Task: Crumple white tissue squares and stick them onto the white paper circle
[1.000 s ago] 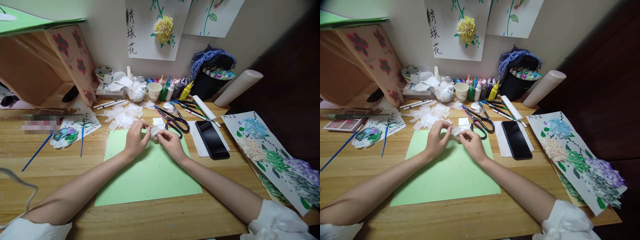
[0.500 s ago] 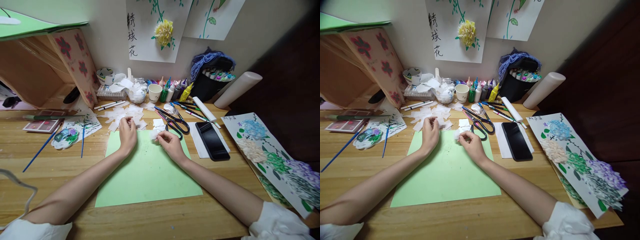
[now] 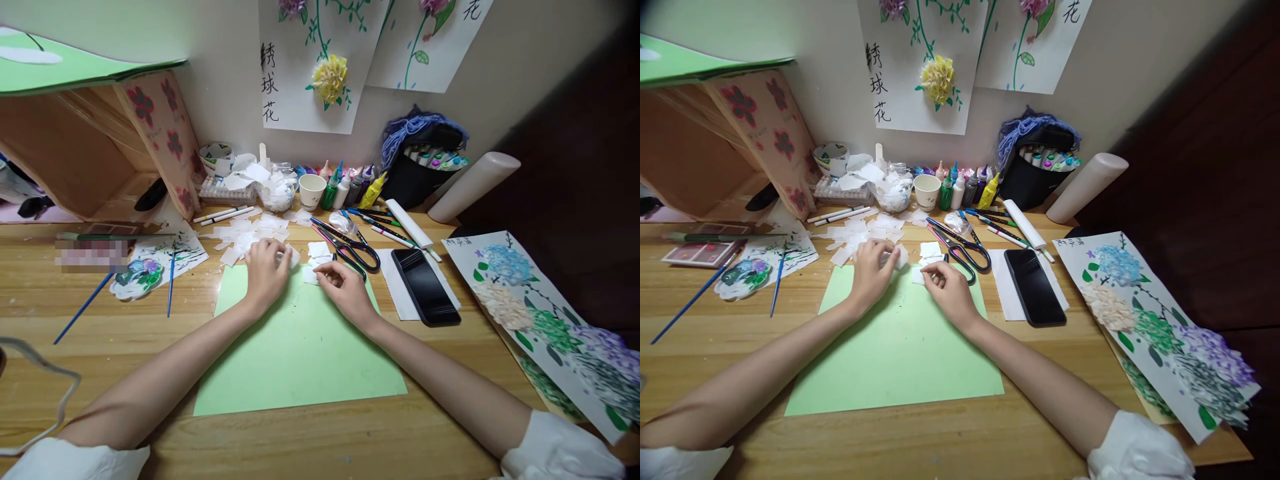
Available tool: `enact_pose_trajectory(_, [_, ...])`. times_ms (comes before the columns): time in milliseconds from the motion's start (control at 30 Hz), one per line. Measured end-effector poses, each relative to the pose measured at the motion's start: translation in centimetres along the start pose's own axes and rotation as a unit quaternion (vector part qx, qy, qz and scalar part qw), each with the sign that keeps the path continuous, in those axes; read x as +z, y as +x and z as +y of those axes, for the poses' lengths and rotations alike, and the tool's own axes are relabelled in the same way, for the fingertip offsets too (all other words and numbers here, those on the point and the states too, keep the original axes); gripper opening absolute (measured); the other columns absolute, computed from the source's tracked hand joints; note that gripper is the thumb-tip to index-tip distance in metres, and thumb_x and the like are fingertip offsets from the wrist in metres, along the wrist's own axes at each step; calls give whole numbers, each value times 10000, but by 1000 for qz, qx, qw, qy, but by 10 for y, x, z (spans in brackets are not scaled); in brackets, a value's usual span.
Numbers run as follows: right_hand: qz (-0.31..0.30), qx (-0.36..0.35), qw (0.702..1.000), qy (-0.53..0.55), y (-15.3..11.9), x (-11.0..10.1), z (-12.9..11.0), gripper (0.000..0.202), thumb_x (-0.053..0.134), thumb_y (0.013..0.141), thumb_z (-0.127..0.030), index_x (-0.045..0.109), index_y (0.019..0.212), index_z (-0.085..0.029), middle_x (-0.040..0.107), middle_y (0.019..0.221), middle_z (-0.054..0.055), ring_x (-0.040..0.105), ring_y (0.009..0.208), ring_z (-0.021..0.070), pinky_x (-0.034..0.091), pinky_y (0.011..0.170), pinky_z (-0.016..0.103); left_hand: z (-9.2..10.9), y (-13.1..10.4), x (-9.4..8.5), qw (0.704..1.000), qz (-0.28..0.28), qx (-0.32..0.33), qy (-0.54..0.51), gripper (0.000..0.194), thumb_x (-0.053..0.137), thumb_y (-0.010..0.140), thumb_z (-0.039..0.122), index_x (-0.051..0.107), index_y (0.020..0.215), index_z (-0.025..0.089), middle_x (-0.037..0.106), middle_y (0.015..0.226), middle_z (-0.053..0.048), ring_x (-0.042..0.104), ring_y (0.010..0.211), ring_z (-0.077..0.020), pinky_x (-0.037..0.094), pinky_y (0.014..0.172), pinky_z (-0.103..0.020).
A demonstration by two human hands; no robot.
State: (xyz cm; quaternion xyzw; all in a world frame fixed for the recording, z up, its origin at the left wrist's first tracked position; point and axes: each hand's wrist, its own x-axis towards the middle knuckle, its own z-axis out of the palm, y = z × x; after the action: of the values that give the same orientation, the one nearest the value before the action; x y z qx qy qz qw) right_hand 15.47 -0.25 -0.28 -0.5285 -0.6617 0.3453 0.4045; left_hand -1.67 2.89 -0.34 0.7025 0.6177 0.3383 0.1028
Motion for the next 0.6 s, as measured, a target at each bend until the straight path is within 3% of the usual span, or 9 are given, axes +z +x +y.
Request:
enact_pose_trajectory(100, [-31, -100, 984, -142, 4, -6, 1, 68, 557, 783, -189, 620, 804, -175, 607, 826, 51, 528, 717, 157, 436, 666, 293, -8, 5, 0, 995, 56, -52, 59, 185, 482, 840, 343, 566, 930, 204, 517, 1035, -94, 432, 1017, -283, 323, 851, -426])
enact_pose_trajectory(233, [-49, -175, 955, -233, 6, -7, 5, 81, 533, 798, -134, 603, 799, -173, 604, 814, 61, 531, 806, 191, 441, 728, 318, -2, 3, -1, 995, 72, -22, 64, 249, 505, 820, 283, 527, 1050, 192, 471, 1113, -114, 406, 1056, -288, 322, 871, -416])
enact_pose_trajectory(400, [-23, -186, 951, -244, 5, -3, 10, 97, 519, 795, -104, 583, 770, -172, 603, 789, 56, 534, 790, 190, 444, 712, 308, 9, -4, -4, 997, -10, 71, 36, 149, 454, 854, 271, 583, 889, 207, 536, 1023, -69, 436, 993, -234, 309, 830, -389])
enact_pose_trajectory(600, [11, -216, 950, -227, 4, -3, 9, 87, 514, 801, -120, 579, 793, -178, 593, 796, 54, 530, 806, 190, 440, 726, 304, 11, -5, -7, 987, -96, 132, 10, 250, 459, 853, 368, 597, 749, 188, 565, 923, -43, 459, 928, -206, 290, 801, -383])
